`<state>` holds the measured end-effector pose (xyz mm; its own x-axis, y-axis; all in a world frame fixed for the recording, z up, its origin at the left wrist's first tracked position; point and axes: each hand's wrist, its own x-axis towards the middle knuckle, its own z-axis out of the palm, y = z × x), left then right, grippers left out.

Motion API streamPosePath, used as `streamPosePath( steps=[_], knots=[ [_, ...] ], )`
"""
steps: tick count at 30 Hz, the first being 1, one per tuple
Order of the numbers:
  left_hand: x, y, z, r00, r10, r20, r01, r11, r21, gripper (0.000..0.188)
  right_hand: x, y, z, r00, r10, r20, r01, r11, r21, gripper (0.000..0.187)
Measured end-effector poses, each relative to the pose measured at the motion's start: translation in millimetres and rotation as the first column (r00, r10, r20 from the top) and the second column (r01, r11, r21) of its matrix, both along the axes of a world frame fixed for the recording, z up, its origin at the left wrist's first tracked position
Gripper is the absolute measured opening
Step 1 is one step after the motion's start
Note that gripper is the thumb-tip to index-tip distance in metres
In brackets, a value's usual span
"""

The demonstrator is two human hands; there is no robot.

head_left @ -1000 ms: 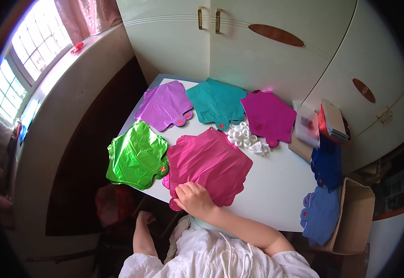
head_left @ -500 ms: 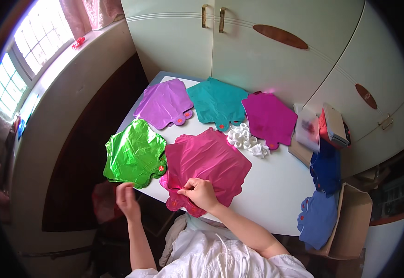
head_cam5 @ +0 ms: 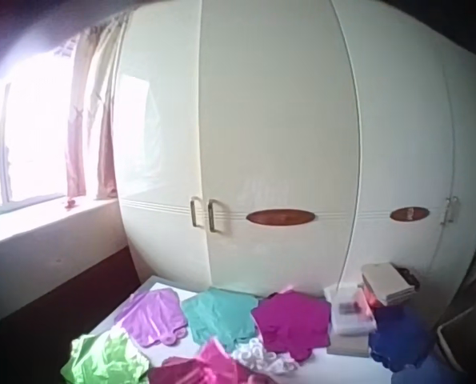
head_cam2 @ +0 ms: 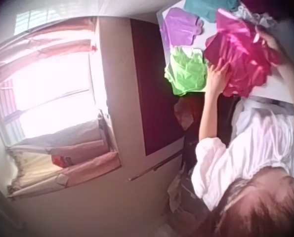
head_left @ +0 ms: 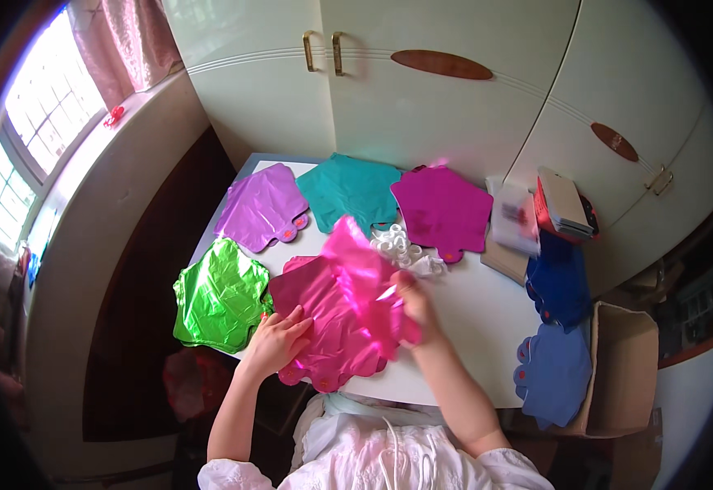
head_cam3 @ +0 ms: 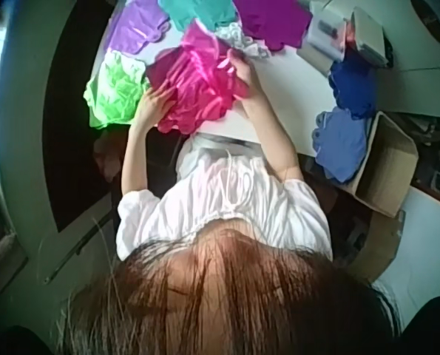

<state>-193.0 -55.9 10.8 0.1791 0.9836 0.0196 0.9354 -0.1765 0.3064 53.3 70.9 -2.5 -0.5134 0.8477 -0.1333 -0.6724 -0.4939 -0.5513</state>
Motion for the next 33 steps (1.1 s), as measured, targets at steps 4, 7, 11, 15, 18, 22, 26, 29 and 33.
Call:
streamPosePath(
  steps=[4, 7, 11, 15, 18, 22, 26, 29, 33],
  knots=[
    [8.2, 0.7, 7.8, 0.998, 0.024, -0.050, -0.025, 0.999, -0.026, 0.058, 72.0, 20.1, 66.8, 0.975, -0.218, -0.035, 0.221, 0.970, 0.098, 0.042],
    [11.5, 2.3, 9.4, 0.995, 0.016, -0.103, -0.017, 1.000, -0.016, 0.061, 129.3, 17.6, 103.2, 0.920, -0.374, -0.118, 0.389, 0.832, 0.395, 0.047],
    [12.4, 3.1, 11.5, 0.993, 0.007, -0.121, -0.003, 1.000, 0.029, 0.055, 155.1, -41.0, 147.7, 0.782, -0.623, 0.003, 0.269, 0.343, 0.900, 0.034],
    [25.3, 18.0, 16.7, 1.000, 0.017, -0.017, -0.013, 0.984, 0.180, 0.037, 143.2, -76.5, 152.0, 0.667, -0.536, 0.517, -0.514, 0.170, 0.840, 0.021],
    [60.7, 43.2, 31.4, 0.997, -0.073, -0.011, 0.072, 0.950, 0.305, 0.031, 133.8, -83.5, 85.2, 0.506, -0.547, 0.666, -0.641, 0.278, 0.715, 0.018],
    [129.4, 59.5, 52.1, 0.938, -0.334, 0.092, 0.274, 0.877, 0.394, 0.022, 126.7, -99.9, -1.0, 0.182, -0.669, 0.720, -0.739, 0.390, 0.550, 0.023],
    [163.7, 118.2, 13.8, 0.941, -0.329, -0.071, 0.326, 0.837, 0.439, 0.011, 98.6, -125.9, -9.6, -0.024, -0.773, 0.634, -0.731, 0.446, 0.516, 0.015],
    [180.3, 156.1, -13.0, 0.954, -0.237, -0.183, 0.299, 0.804, 0.514, 0.004, 85.2, -144.5, -2.8, -0.165, -0.790, 0.591, -0.711, 0.511, 0.484, 0.013],
    [182.5, 169.9, -25.6, 0.933, -0.287, -0.216, 0.357, 0.805, 0.474, 0.003, 83.0, -142.3, -10.9, -0.254, -0.824, 0.507, -0.704, 0.517, 0.487, 0.019]
  ],
)
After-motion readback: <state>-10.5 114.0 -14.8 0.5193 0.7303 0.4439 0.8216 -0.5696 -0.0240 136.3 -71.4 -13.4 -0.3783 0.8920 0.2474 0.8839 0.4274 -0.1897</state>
